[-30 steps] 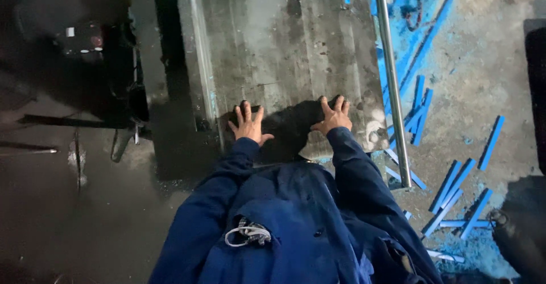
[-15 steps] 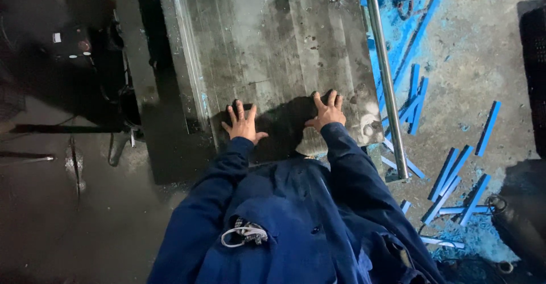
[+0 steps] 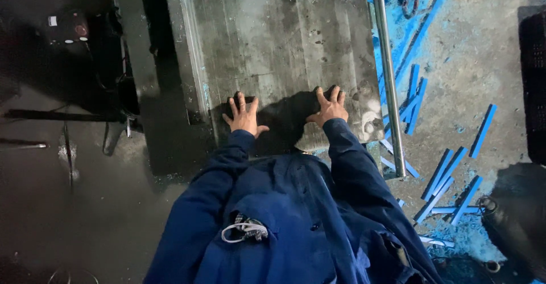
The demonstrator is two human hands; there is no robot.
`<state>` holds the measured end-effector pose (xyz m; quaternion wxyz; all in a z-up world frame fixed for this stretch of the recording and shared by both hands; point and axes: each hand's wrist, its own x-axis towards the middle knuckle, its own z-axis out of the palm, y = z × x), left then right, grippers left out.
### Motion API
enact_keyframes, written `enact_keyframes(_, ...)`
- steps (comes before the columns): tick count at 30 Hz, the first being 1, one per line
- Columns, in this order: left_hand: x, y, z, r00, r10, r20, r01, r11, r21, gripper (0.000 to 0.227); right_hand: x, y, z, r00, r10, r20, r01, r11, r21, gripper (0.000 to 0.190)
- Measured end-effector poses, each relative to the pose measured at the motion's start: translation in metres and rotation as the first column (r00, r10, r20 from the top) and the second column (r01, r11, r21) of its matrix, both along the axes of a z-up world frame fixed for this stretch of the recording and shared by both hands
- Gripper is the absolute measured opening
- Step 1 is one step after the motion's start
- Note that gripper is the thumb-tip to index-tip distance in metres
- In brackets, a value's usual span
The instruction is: The person repeatedly feeds blue plastic sheets into a guillotine-style cutter, presses down to cut, and removes the cut pieces. The cut pieces are stacked on the floor. The person handles the sheets by hand and uses the cutter's lever to perform the cuts.
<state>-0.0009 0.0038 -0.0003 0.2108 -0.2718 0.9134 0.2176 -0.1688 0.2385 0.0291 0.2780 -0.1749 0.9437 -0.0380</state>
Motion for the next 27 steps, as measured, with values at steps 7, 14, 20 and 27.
enact_keyframes(7,-0.004,-0.001,-0.006,0.999,0.007,0.037,-0.007,1.000,0.009,0.117,-0.003,-0.002,0.000,0.999,-0.019,0.042,0.017,0.999,0.041,0.119)
enact_keyframes(14,-0.008,0.002,0.017,0.997,-0.008,0.070,0.009,1.000,-0.008,0.112,-0.001,0.006,-0.017,1.000,0.017,-0.022,-0.018,1.000,-0.008,0.117)
enact_keyframes(20,-0.059,-0.017,0.001,0.983,0.004,-0.184,-0.013,0.999,-0.048,0.097,0.002,0.006,-0.013,1.000,0.011,-0.029,-0.011,1.000,-0.024,0.119)
enact_keyframes(27,-0.241,-0.122,0.004,0.939,0.017,-0.344,-0.022,1.000,-0.010,0.086,0.002,0.009,-0.025,0.991,0.083,-0.109,-0.084,0.996,-0.001,0.117)
